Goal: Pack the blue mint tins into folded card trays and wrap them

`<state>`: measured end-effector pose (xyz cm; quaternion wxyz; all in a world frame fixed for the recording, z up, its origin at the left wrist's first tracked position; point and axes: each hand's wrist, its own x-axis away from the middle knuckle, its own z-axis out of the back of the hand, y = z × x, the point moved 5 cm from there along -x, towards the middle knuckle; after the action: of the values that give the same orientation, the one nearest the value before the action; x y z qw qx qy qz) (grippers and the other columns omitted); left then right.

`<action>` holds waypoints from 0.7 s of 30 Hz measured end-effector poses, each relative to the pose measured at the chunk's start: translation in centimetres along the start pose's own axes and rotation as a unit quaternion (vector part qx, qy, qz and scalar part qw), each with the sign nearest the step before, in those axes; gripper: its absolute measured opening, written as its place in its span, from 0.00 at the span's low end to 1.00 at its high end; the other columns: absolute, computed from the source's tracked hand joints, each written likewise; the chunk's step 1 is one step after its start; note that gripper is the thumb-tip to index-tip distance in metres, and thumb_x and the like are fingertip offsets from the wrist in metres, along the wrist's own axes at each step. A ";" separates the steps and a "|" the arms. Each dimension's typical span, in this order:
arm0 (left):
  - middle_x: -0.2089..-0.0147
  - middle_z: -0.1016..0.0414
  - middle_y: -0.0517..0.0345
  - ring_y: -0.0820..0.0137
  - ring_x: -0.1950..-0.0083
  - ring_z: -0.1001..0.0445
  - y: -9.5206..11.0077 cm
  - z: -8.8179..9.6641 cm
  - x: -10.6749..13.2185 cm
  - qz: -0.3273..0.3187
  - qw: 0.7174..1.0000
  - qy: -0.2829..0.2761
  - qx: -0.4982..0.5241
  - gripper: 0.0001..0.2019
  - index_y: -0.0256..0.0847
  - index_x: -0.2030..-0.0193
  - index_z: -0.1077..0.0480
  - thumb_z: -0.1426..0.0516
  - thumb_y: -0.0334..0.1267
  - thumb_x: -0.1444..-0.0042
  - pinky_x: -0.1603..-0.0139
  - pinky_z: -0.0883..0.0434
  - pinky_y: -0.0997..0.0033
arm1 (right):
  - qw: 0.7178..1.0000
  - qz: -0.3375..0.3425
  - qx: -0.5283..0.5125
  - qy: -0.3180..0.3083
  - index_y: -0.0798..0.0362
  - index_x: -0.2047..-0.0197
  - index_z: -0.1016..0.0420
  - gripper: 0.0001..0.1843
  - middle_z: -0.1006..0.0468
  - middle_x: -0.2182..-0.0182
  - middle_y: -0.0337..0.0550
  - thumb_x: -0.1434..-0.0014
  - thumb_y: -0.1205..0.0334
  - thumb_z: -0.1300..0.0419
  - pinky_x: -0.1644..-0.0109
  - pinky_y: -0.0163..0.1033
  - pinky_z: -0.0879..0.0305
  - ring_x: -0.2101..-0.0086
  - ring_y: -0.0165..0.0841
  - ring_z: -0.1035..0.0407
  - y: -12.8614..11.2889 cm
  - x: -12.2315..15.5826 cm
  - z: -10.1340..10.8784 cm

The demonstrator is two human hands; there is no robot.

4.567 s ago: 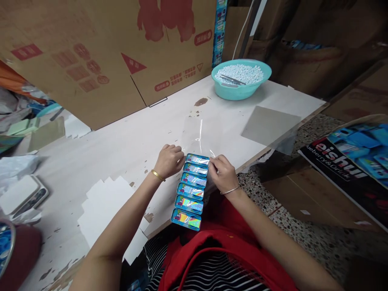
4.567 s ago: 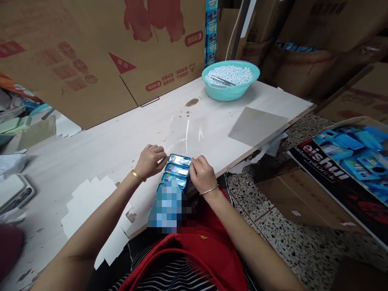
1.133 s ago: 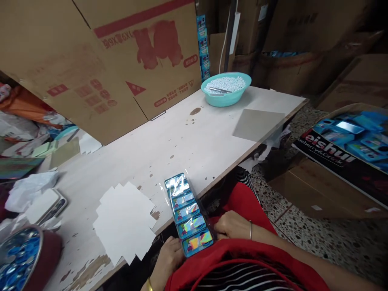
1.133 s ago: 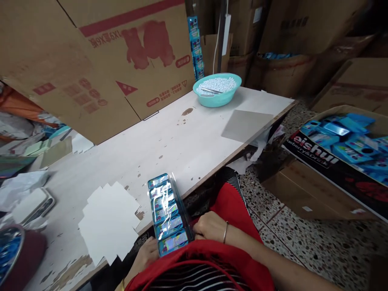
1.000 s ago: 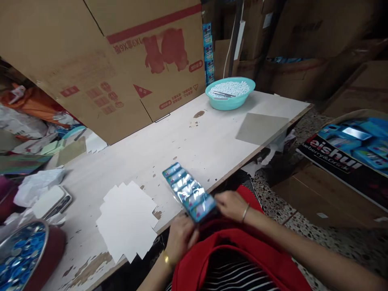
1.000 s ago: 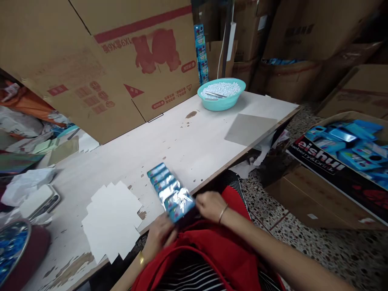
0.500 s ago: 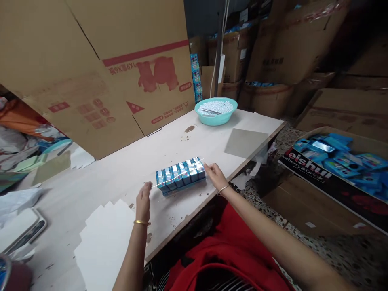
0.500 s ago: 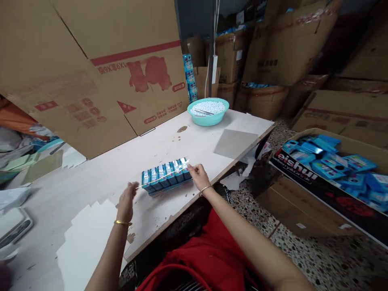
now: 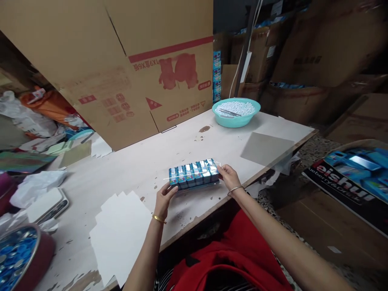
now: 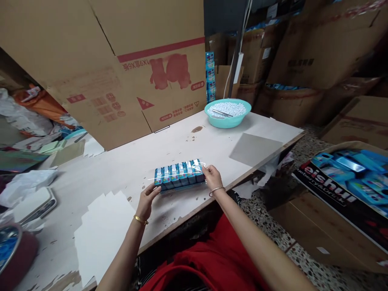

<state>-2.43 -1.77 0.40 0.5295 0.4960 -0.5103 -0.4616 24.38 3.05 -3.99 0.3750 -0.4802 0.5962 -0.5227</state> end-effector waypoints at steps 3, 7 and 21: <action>0.50 0.25 0.50 0.57 0.47 0.29 0.3 -0.3 0.0 -0.010 1.000 -0.004 0.005 0.21 0.38 0.52 0.26 0.36 0.42 0.55 0.45 0.34 0.59 | 1.000 -0.014 -0.018 0.000 0.50 0.79 0.46 0.28 0.43 0.82 0.29 0.59 0.37 0.37 0.73 0.34 0.39 0.78 0.26 0.45 -0.6 0.0 -0.1; 0.51 0.24 0.50 0.57 0.47 0.29 0.1 -0.4 0.1 0.001 1.000 0.005 0.017 0.22 0.38 0.53 0.27 0.36 0.42 0.56 0.46 0.33 0.60 | 1.000 -0.001 -0.019 -0.002 0.50 0.79 0.46 0.27 0.43 0.81 0.30 0.58 0.38 0.37 0.71 0.34 0.38 0.77 0.26 0.44 -1.4 -0.2 0.1; 0.47 0.28 0.49 0.62 0.46 0.31 -0.5 0.7 -0.1 0.041 0.998 0.046 -0.010 0.24 0.40 0.51 0.29 0.42 0.53 0.50 0.48 0.36 0.65 | 0.996 -0.075 0.033 0.045 0.53 0.74 0.33 0.29 0.27 0.71 0.42 0.57 0.32 0.41 0.72 0.33 0.35 0.72 0.29 0.33 -1.6 -0.7 2.3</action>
<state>-3.15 -1.72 -0.16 0.5760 0.4896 -0.5008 -0.4215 27.08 3.14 -2.83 0.3229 -0.4866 0.5571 -0.5904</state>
